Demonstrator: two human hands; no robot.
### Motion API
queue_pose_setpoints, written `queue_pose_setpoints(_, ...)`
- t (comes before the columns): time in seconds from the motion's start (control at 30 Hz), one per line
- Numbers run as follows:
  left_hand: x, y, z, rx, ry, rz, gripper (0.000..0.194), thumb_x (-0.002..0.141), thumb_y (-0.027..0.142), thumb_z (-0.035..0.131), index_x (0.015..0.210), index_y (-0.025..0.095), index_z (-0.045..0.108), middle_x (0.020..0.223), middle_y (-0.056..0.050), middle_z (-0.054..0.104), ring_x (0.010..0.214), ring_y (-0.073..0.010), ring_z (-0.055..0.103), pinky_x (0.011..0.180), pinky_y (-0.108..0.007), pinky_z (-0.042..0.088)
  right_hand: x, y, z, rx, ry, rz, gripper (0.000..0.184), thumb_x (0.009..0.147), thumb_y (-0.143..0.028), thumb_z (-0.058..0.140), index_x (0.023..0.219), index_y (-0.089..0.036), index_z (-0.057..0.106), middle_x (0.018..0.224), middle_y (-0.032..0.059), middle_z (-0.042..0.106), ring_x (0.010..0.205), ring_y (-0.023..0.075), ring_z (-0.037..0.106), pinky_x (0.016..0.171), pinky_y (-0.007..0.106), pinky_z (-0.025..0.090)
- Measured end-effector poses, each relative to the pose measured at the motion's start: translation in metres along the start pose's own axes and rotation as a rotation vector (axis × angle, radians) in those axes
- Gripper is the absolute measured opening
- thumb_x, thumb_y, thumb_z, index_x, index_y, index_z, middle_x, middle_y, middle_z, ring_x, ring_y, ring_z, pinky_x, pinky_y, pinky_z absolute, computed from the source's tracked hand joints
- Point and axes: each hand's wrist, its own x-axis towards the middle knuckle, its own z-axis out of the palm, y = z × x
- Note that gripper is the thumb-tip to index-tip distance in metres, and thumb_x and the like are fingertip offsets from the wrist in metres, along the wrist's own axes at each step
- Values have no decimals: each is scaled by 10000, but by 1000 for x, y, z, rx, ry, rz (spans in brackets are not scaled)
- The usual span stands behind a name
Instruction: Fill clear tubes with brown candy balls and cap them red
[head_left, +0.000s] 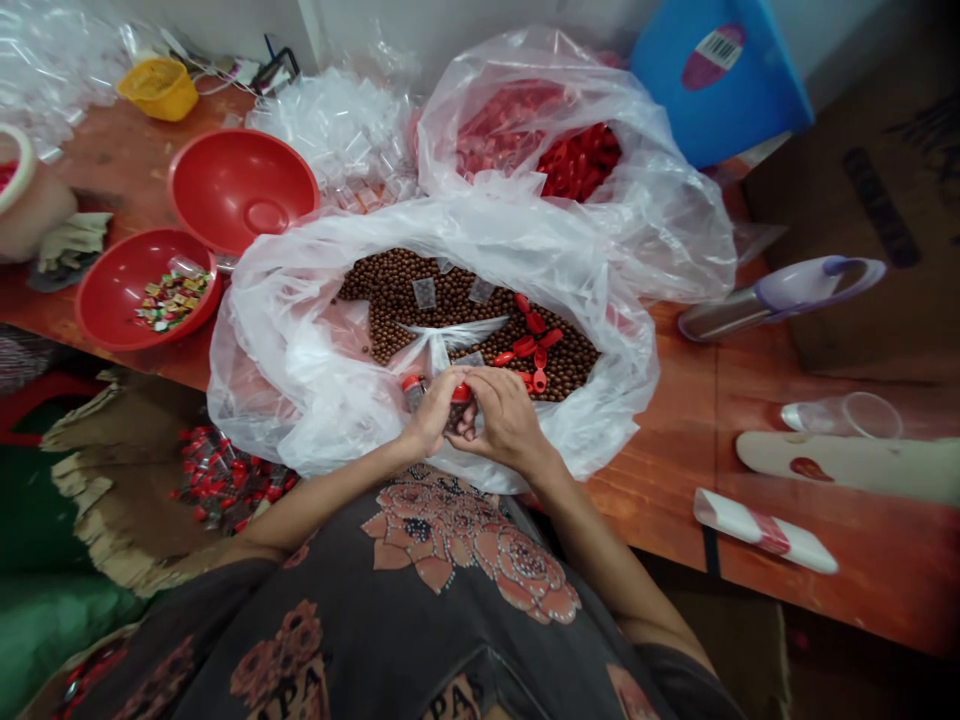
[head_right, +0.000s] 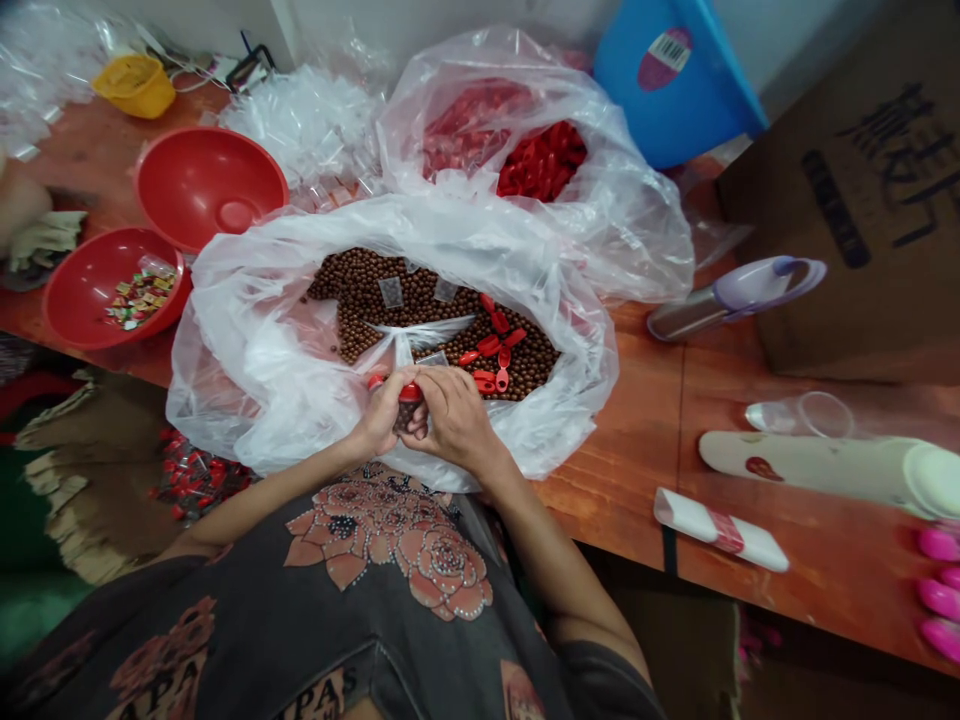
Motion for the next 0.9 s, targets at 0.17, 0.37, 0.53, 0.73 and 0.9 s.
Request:
queue_pose_setpoints(0.17,-8,-10,-2,7,2,73,438,887,411,414,1256,196,512,463,78,460,326,-103,390,350,-205,338,-5,-1,7,-10,88,-93,736,783,-426,651,1405,-167,355,1201,169,621,1238,341,546,1029,554,428)
queue_pose_setpoints(0.37,7,18,-25,549,22,64,385,855,329,466,1170,163,612,641,17,594,531,-134,540,538,-251,468,-13,-3,10,70,-2,13,758,802,-479,674,1405,-140,365,1259,197,574,1284,347,501,1022,535,457)
queue_pose_setpoints(0.53,63,96,-58,1345,237,428,279,875,257,502,1067,169,685,1018,-84,688,967,-212,629,891,-315,467,-18,-8,8,12,-231,73,821,797,-610,663,1417,-133,415,1276,213,571,1234,375,518,1023,563,440)
queue_pose_setpoints(0.73,127,120,-65,1646,520,178,500,872,488,585,1203,114,602,1130,-198,690,1071,-321,638,888,-373,464,-5,13,-5,30,-172,200,479,952,-433,525,1361,-184,532,1204,162,617,1107,288,581,944,462,506)
queue_pose_setpoints(0.9,132,113,-73,1602,312,232,261,825,353,673,1025,187,680,1027,-91,723,965,-244,663,800,-292,476,3,69,-25,-126,-26,485,338,970,-229,419,1165,-137,680,1021,157,658,940,266,621,876,427,523)
